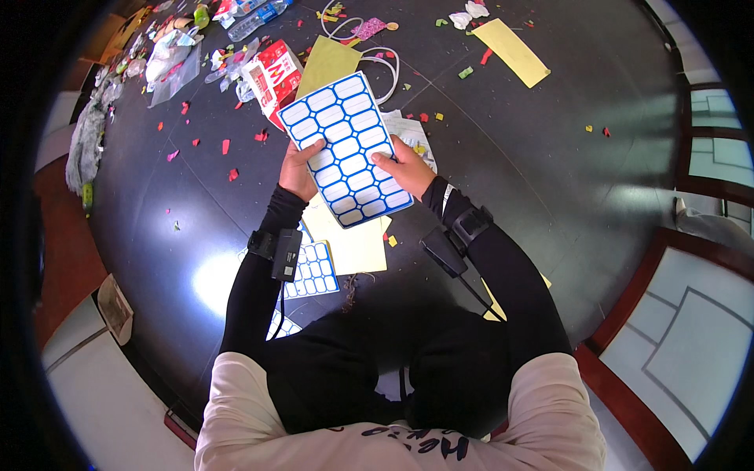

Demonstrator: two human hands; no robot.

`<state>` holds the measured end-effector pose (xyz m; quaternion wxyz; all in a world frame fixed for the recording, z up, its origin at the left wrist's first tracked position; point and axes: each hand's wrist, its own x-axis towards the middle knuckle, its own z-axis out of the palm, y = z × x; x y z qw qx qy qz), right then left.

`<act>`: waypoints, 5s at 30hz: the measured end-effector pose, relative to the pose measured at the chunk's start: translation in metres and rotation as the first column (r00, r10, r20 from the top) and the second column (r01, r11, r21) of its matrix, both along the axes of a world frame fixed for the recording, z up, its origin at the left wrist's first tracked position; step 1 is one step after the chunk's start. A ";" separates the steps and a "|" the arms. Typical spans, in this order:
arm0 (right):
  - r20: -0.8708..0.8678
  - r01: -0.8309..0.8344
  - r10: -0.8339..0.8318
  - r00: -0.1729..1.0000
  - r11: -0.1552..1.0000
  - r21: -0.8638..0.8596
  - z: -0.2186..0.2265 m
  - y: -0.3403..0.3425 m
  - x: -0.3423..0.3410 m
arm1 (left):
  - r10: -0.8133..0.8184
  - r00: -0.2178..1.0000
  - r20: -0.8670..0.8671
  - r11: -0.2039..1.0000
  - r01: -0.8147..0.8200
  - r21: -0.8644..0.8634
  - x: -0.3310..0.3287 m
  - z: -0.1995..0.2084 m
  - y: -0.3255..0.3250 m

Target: The recorder is picking up and organizing sheets of adhesive labels on the floor.

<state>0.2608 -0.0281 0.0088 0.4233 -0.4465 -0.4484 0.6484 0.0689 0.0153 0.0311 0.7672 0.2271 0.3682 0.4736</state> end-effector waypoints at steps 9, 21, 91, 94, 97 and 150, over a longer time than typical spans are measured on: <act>0.033 -0.074 0.076 0.997 0.996 -0.057 0.002 -0.001 0.005 | 0.001 0.997 -0.078 0.999 0.003 0.049 0.002 -0.001 0.003; -0.101 -0.148 0.120 0.988 0.925 -0.350 -0.009 0.010 0.007 | -0.142 0.989 -0.050 0.986 0.137 -0.092 -0.010 -0.030 0.007; -0.116 0.144 -0.173 0.978 0.963 -0.227 -0.014 0.010 0.035 | 0.435 0.093 -0.896 0.838 0.321 0.440 -0.080 -0.116 0.073; -0.116 0.091 -0.114 0.987 0.977 -0.192 -0.011 0.014 0.026 | 0.332 0.048 -0.942 0.862 0.389 0.324 -0.073 -0.114 0.077; -0.087 0.069 -0.086 0.992 0.981 -0.182 -0.014 0.015 0.025 | 0.224 0.158 -0.962 0.904 0.334 0.266 -0.064 -0.104 0.073; -0.192 -0.130 0.037 0.981 0.858 -0.496 -0.031 -0.019 0.017 | 0.000 1.000 0.005 1.000 0.000 0.010 -0.002 -0.023 -0.003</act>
